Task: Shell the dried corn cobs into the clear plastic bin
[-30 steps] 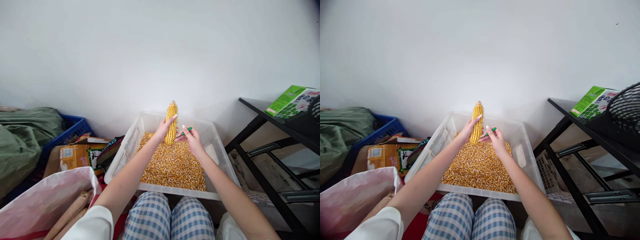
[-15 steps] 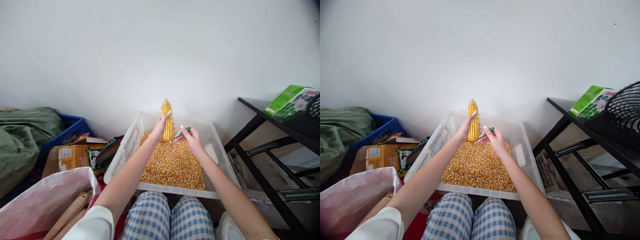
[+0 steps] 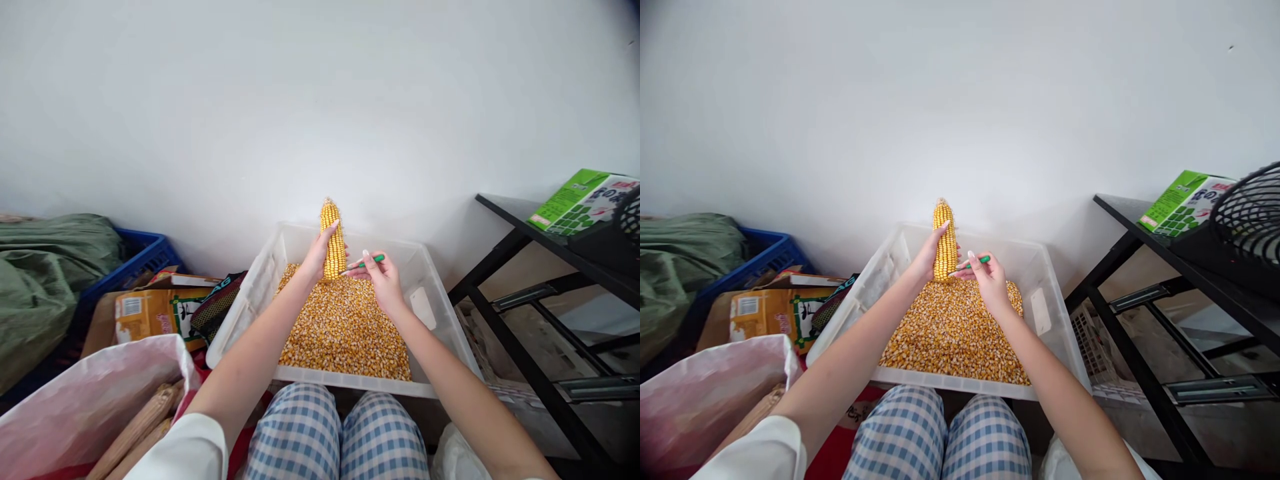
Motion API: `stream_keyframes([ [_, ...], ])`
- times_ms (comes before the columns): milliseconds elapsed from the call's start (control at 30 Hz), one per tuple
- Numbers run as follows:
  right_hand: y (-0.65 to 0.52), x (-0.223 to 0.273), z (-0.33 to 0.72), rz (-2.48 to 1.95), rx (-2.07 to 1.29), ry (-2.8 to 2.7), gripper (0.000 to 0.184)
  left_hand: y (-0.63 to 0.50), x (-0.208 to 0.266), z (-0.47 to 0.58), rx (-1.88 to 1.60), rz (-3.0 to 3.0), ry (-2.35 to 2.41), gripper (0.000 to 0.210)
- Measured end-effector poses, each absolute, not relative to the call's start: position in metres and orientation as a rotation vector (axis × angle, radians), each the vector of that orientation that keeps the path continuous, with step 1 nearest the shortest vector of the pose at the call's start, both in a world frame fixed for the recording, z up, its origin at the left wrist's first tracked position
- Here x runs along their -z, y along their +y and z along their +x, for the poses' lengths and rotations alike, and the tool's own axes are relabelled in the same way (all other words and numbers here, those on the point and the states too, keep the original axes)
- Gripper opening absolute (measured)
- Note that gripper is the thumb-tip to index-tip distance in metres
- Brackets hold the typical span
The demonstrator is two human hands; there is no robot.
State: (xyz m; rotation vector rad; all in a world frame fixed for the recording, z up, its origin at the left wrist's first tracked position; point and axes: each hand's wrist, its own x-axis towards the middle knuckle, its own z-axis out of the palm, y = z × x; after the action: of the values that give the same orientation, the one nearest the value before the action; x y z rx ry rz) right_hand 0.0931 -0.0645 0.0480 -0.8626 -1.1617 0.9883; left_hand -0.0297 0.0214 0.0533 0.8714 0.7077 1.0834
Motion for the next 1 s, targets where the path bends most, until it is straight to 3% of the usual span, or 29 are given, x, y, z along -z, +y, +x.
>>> stream_keyframes([
  [433,-0.064,-0.037,0.094,-0.980,-1.103,-1.375,0.029,-0.001,-0.056,-0.017,-1.188,1.375,0.693,0.040],
  [767,-0.065,-0.048,0.096,-0.940,-0.944,-1.204,0.028,0.024,-0.051,-0.032,-1.079,0.871,0.723,0.057],
  [1000,-0.067,-0.052,0.092,-0.874,-0.867,-1.082,0.029,0.024,-0.053,-0.034,-1.039,0.753,0.663,0.054],
])
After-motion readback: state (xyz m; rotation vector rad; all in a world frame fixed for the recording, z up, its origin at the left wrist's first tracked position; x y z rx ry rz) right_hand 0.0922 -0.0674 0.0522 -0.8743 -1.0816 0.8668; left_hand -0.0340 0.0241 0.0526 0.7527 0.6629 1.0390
